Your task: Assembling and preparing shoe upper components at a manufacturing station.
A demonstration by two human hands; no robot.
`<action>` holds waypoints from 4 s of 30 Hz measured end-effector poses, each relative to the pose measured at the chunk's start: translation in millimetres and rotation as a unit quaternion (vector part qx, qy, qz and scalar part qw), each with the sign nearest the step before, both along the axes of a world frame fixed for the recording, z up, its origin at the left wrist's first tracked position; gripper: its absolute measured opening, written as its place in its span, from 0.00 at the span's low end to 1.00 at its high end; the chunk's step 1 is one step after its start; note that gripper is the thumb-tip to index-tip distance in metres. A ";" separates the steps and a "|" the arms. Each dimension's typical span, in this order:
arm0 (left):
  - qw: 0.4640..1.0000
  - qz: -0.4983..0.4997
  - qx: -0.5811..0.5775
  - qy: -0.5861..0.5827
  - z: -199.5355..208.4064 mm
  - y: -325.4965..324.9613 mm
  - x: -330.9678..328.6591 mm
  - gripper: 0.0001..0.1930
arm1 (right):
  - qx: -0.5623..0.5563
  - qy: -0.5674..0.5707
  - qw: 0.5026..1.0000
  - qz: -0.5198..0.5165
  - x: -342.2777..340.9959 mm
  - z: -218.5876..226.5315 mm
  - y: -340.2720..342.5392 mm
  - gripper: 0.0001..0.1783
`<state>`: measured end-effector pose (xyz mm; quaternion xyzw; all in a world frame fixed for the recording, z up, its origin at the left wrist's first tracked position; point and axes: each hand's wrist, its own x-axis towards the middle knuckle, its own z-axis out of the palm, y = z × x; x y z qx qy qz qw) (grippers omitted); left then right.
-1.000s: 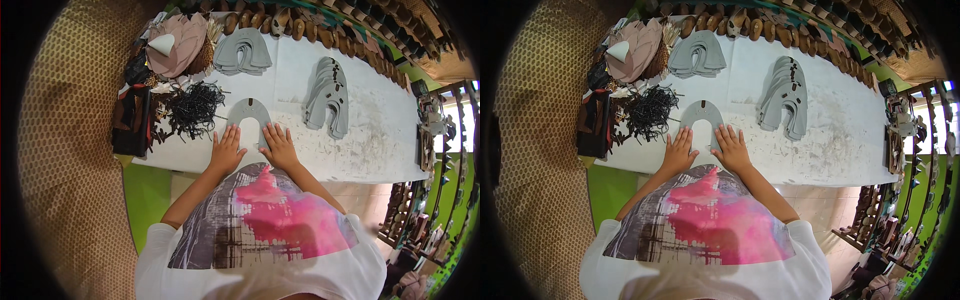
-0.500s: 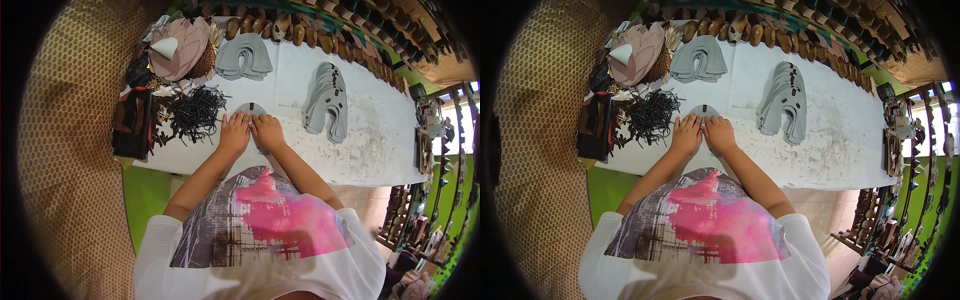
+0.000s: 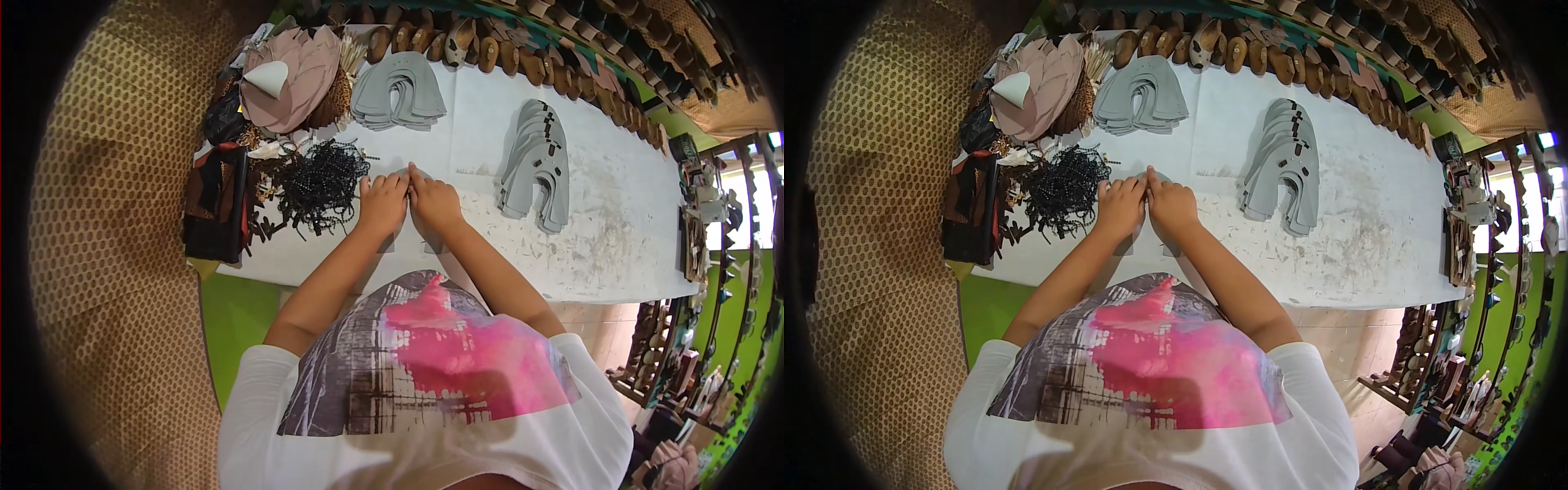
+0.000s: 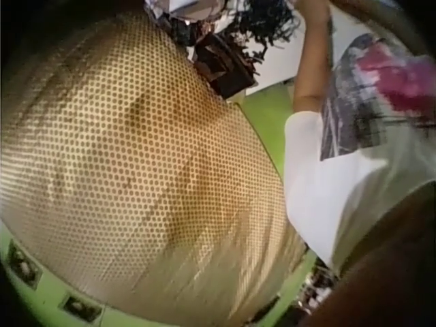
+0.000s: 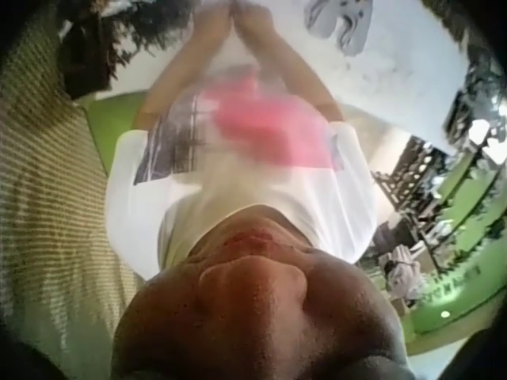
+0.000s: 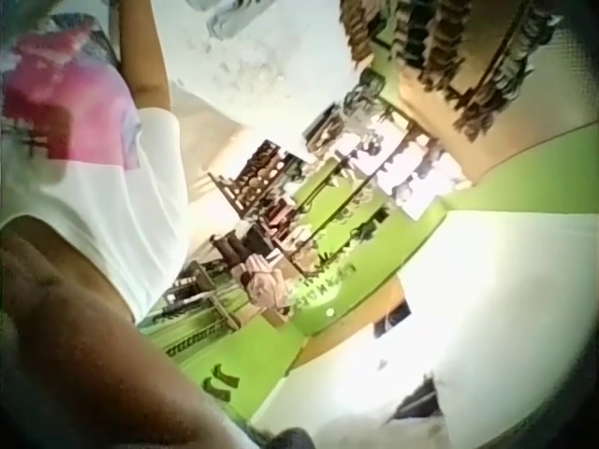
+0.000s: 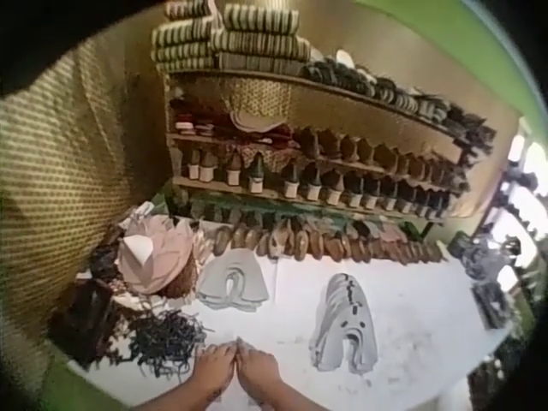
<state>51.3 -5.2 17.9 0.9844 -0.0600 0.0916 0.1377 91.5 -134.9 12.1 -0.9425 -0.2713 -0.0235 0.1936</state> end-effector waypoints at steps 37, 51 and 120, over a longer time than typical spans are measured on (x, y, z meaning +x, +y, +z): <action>0.988 0.050 0.067 0.131 5.0 2.7 -89.5 0.37 | -0.188 0.077 0.979 -0.031 -90.9 26.7 -65.5 0.29; 0.963 0.043 0.042 0.262 1.4 12.6 -112.2 0.39 | -0.157 0.170 0.973 -0.021 -101.5 31.1 -71.0 0.28; 0.957 -0.012 -0.289 0.026 34.3 203.7 -81.7 0.07 | 0.378 0.506 0.773 -0.055 -88.8 57.6 145.1 0.15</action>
